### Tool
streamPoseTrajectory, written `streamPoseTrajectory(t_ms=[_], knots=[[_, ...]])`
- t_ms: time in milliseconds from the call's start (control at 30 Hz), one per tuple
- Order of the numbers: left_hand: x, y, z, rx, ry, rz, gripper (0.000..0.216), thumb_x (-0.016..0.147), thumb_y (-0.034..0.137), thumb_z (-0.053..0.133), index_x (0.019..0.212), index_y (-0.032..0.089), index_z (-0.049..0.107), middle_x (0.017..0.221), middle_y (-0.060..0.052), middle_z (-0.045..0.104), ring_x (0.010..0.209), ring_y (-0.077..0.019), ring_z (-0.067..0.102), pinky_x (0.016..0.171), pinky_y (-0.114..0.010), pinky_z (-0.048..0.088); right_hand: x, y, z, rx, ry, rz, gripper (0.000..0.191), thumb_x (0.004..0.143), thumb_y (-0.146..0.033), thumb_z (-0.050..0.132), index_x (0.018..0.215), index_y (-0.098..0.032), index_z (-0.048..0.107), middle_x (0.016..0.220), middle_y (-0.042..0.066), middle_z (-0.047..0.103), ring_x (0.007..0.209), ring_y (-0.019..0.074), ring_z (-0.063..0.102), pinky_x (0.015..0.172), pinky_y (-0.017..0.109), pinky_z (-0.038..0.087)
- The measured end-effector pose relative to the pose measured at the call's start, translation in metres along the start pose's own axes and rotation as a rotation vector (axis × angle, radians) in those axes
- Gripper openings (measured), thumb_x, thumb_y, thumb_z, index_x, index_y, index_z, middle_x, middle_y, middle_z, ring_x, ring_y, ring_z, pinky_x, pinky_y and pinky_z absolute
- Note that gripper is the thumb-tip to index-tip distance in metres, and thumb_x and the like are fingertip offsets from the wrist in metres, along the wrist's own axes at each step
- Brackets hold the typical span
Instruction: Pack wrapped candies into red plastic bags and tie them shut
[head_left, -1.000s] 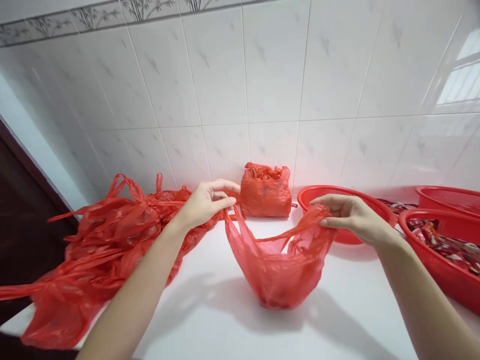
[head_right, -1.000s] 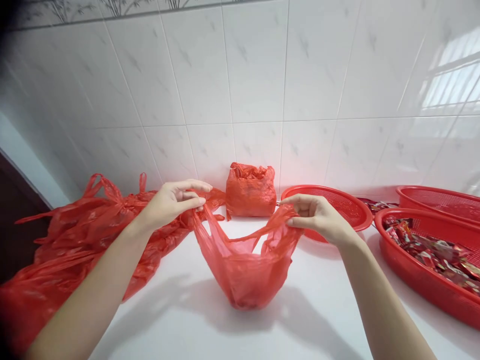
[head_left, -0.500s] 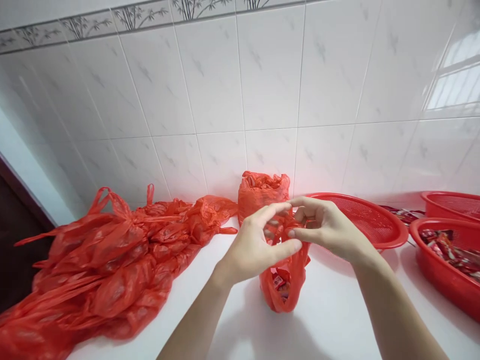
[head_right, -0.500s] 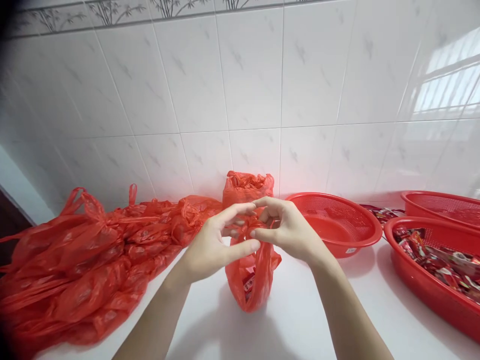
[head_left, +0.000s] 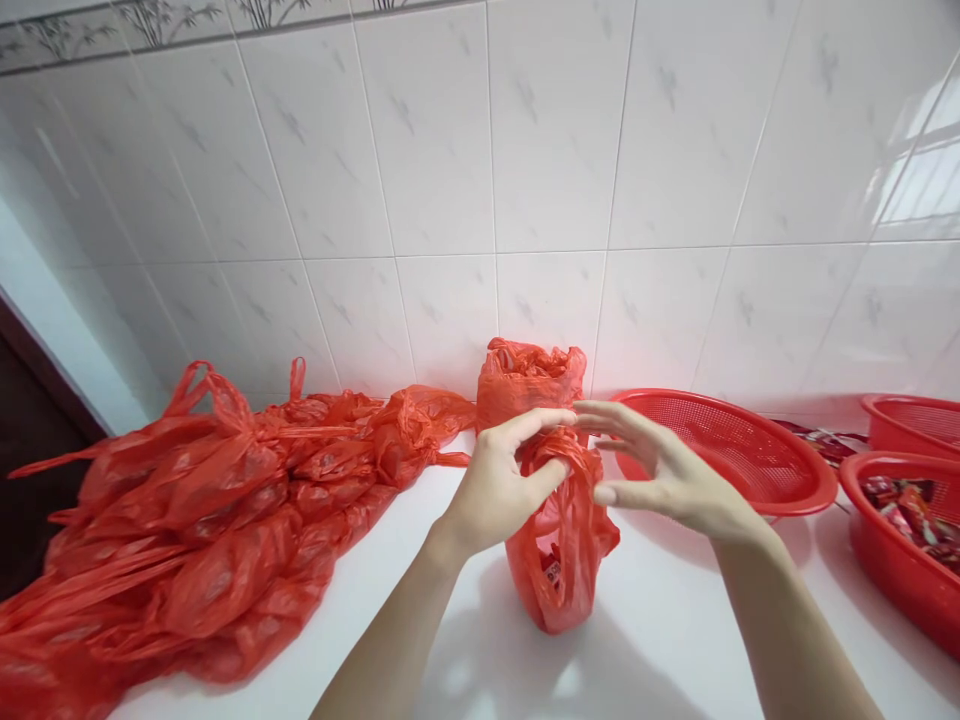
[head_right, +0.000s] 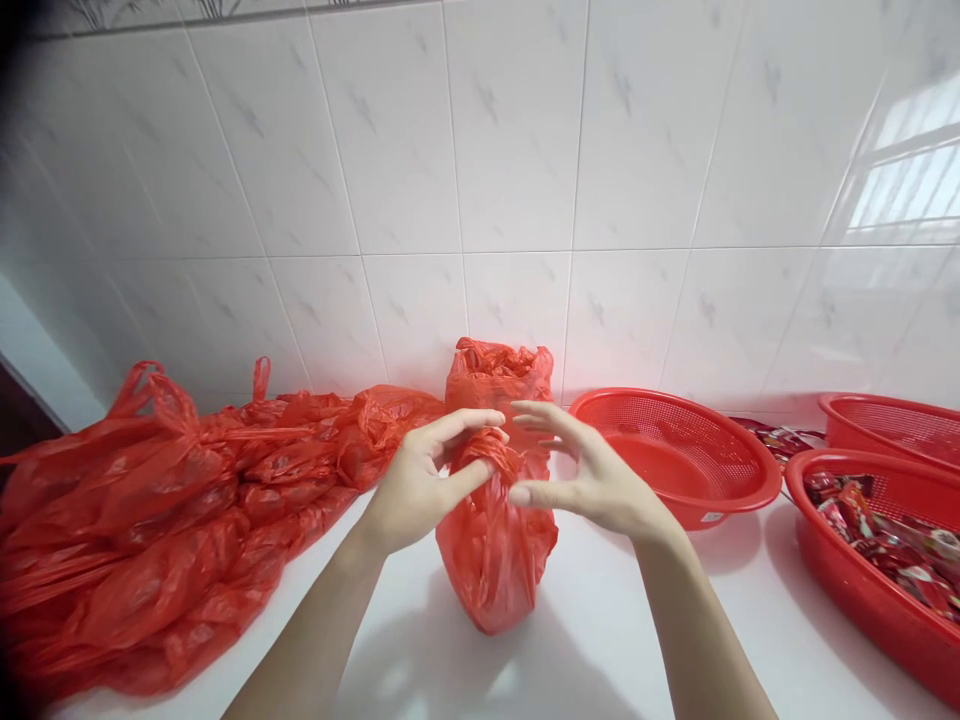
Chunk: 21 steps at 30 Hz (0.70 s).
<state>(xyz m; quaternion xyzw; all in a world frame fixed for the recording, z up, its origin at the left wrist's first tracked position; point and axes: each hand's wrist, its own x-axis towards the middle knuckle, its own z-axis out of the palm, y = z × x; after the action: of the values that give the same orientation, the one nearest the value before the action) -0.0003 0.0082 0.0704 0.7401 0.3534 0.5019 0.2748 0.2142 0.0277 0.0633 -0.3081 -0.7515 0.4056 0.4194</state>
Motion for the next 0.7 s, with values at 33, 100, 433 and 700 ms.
streamPoseTrajectory(t_ms=[33,100,433,700], knots=[[0.0,-0.001,-0.003,-0.018,0.018,0.002,0.039,0.083,0.011,0.062,0.12,0.024,0.07,0.113,-0.003,0.075,0.107,-0.0189,0.07,0.096,-0.029,0.056,0.002,0.006,-0.001,0.004,-0.09,0.049,0.087,0.07,-0.042,0.088,0.147,-0.035,0.05,0.153,0.008,0.05,0.142,0.0318,0.045,0.117,0.051,0.038],[0.001,-0.003,-0.009,-0.046,0.063,-0.001,0.037,0.083,0.013,0.064,0.118,0.023,0.071,0.11,-0.004,0.075,0.107,-0.0198,0.07,0.095,-0.03,0.057,0.006,0.019,0.0,-0.015,-0.249,0.177,0.103,0.066,-0.046,0.09,0.155,-0.035,0.04,0.161,0.008,0.039,0.149,0.0354,0.034,0.12,0.056,0.03],[0.003,-0.007,-0.017,0.025,0.091,-0.015,0.044,0.08,0.013,0.064,0.122,0.023,0.07,0.12,-0.005,0.073,0.114,-0.0212,0.067,0.101,-0.034,0.055,0.028,0.055,0.068,0.35,-0.211,0.101,0.054,0.075,-0.056,0.082,0.113,-0.019,0.07,0.106,0.007,0.073,0.104,0.0279,0.068,0.091,0.04,0.054],[0.004,-0.008,-0.036,0.156,0.107,-0.091,0.051,0.082,0.028,0.07,0.132,0.024,0.063,0.119,-0.007,0.071,0.102,-0.0205,0.069,0.086,-0.033,0.06,0.04,0.066,0.092,0.776,0.192,0.177,0.045,0.07,-0.06,0.081,0.084,-0.019,0.07,0.086,0.007,0.076,0.081,0.0239,0.071,0.075,0.034,0.054]])
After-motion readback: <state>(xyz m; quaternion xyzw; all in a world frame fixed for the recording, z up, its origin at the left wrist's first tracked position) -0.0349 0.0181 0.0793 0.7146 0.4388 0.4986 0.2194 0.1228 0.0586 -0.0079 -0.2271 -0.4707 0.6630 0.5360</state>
